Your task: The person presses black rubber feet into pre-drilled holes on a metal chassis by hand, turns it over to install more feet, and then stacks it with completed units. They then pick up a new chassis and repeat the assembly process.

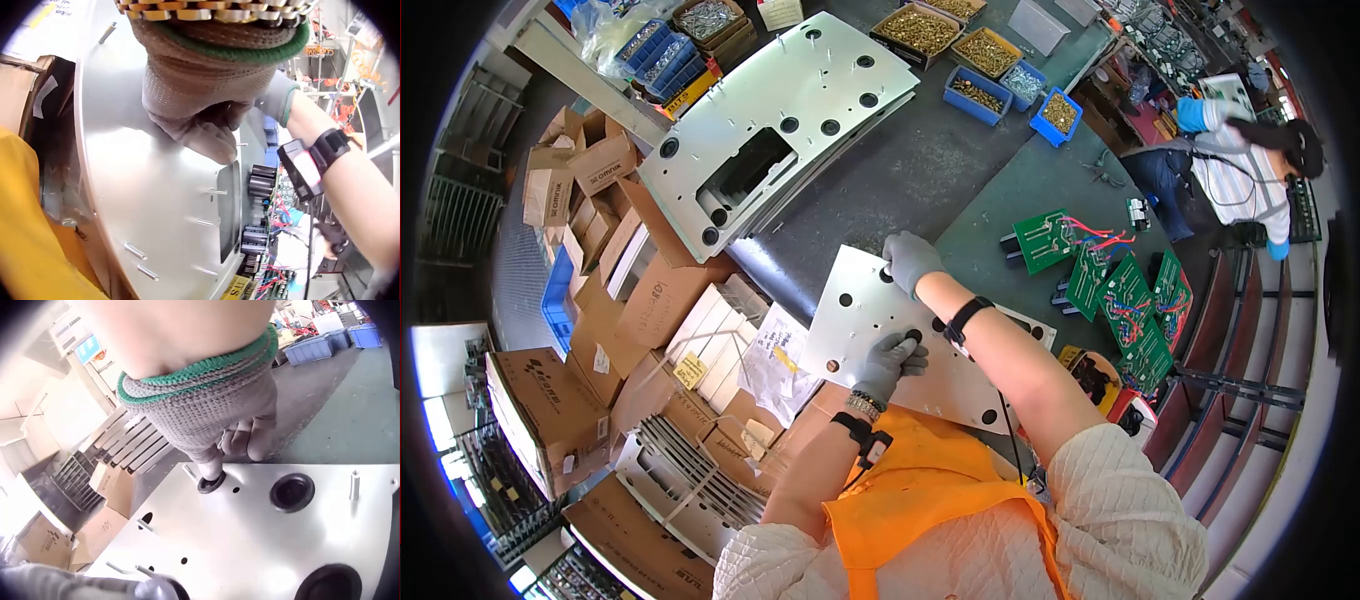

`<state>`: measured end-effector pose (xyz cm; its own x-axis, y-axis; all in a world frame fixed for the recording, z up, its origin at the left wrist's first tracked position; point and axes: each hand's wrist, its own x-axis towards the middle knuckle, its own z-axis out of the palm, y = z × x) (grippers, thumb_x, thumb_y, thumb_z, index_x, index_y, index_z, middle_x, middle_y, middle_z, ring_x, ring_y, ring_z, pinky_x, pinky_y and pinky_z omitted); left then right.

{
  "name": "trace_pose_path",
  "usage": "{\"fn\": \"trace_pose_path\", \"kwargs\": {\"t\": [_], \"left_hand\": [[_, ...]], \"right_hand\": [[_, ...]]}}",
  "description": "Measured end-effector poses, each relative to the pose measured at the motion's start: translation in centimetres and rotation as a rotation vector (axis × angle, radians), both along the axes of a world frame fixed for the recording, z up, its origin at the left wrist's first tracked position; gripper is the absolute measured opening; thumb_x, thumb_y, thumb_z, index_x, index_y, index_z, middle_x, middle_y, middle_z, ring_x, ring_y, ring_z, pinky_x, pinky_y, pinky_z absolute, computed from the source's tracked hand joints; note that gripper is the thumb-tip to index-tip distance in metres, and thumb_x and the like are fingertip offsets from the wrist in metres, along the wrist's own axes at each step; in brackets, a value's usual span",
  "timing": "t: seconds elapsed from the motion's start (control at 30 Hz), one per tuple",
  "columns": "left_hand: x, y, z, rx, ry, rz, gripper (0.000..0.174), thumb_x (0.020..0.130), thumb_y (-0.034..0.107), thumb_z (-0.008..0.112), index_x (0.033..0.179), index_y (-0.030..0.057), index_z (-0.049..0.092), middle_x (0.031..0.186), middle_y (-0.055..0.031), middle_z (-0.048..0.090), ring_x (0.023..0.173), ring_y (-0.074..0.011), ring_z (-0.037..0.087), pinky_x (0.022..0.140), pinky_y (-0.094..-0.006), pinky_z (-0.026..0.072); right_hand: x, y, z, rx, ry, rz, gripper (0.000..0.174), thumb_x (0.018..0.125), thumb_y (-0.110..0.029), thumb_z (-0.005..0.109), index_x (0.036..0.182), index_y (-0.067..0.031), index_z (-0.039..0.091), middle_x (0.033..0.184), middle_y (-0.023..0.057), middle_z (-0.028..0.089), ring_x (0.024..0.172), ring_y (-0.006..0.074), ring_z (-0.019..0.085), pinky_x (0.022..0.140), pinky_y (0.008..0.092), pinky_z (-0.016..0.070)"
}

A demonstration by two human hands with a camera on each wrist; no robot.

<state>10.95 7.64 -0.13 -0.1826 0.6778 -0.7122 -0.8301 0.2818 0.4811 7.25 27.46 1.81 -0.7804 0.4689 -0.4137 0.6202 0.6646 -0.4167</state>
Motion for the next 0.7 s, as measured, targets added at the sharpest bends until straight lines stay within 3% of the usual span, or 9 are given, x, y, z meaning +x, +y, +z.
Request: {"fn": "trace_pose_path", "kwargs": {"t": [0.07,0.13,0.17,0.27,0.37,0.43,0.5,0.57,0.7], "left_hand": [[-0.4,-0.7,0.0,-0.008,0.031,0.071,0.026,0.098,0.017,0.057,0.115,-0.0024,0.057,0.092,-0.014,0.067,0.073,-0.0194,0.066,0.065,-0.029,0.0566],[-1.7,-2.1,0.2,0.052,-0.006,0.247,0.026,0.097,0.018,0.059,0.112,-0.0021,0.059,0.091,-0.0124,0.068,0.071,-0.0171,0.065,0.062,-0.0264,0.0552],[-2.1,-2.8,0.5,0.068,0.02,0.28,0.025,0.096,0.019,0.061,0.11,-0.0013,0.06,0.089,-0.0115,0.068,0.068,-0.0153,0.064,0.059,-0.0248,0.0536],[-3.0,-4.0,0.6,0.038,0.144,0.212,0.026,0.096,0.021,0.062,0.109,-0.0014,0.062,0.087,-0.0096,0.068,0.065,-0.0138,0.063,0.056,-0.024,0.0521],[-3.8,-4.7,1.6,-0.078,0.227,0.101,0.023,0.097,0.021,0.06,0.108,0.0014,0.063,0.085,-0.0071,0.068,0.064,-0.011,0.061,0.055,-0.0225,0.0493],[-4.7,-5.5,1.8,-0.109,0.244,0.262,0.027,0.096,0.021,0.062,0.114,0.0012,0.063,0.083,-0.0065,0.067,0.06,-0.0105,0.06,0.052,-0.022,0.0479],[-5.9,-6.7,2.1,-0.144,0.367,0.318,0.027,0.096,0.023,0.061,0.116,0.0033,0.064,0.081,-0.0044,0.065,0.061,-0.0084,0.056,0.053,-0.0209,0.0455],[-7.1,-7.9,2.4,-0.297,0.485,0.373,0.026,0.095,0.023,0.064,0.111,0.0025,0.065,0.079,-0.0029,0.064,0.063,-0.0076,0.054,0.056,-0.0211,0.045],[-9.4,-11.5,-1.5,-0.545,1.008,0.322,0.026,0.092,0.026,0.068,0.096,-0.0001,0.068,0.078,-0.0043,0.065,0.072,-0.0116,0.056,0.064,-0.0264,0.0457]], "right_hand": [[1.6,-1.3,0.5,0.184,0.19,0.008,0.014,0.084,-0.013,0.068,0.097,-0.0077,0.07,0.092,0.0123,0.07,0.086,0.0245,0.067,0.079,0.0356,0.0522],[3.3,-2.1,1.5,-0.412,0.29,0.067,0.017,0.085,-0.015,0.069,0.099,-0.0071,0.07,0.095,0.0099,0.07,0.088,0.0213,0.066,0.082,0.0332,0.0514],[4.3,-2.6,0.8,-0.605,0.155,0.142,0.017,0.085,-0.014,0.069,0.101,-0.0067,0.07,0.096,0.0076,0.07,0.088,0.0182,0.065,0.083,0.0316,0.051],[5.3,-4.7,1.6,-0.733,0.044,0.15,0.016,0.086,-0.01,0.067,0.102,-0.0062,0.07,0.095,0.0069,0.071,0.088,0.0155,0.064,0.083,0.0305,0.051],[4.0,-5.5,2.2,-0.64,0.027,0.12,0.014,0.087,-0.007,0.066,0.1,-0.0046,0.069,0.093,0.007,0.068,0.085,0.0155,0.064,0.081,0.0313,0.0514],[2.4,-6.0,2.3,-0.464,0.32,0.02,0.013,0.082,-0.01,0.069,0.094,-0.0061,0.069,0.093,0.0084,0.069,0.086,0.0248,0.066,0.08,0.034,0.0518],[1.0,-6.5,1.0,-0.383,0.371,0.037,0.009,0.08,-0.012,0.07,0.088,-0.0087,0.07,0.093,0.0061,0.065,0.087,0.0253,0.064,0.081,0.036,0.0511],[0.2,-6.8,-0.1,0.138,0.336,0.375,0.007,0.08,-0.016,0.069,0.086,-0.0129,0.071,0.095,0.0042,0.064,0.092,0.0229,0.062,0.082,0.0369,0.05],[0.3,-7.8,0.1,0.189,0.167,0.411,0.007,0.081,-0.017,0.067,0.086,-0.0141,0.071,0.096,0.006,0.064,0.097,0.0251,0.06,0.083,0.0387,0.0494]]}}
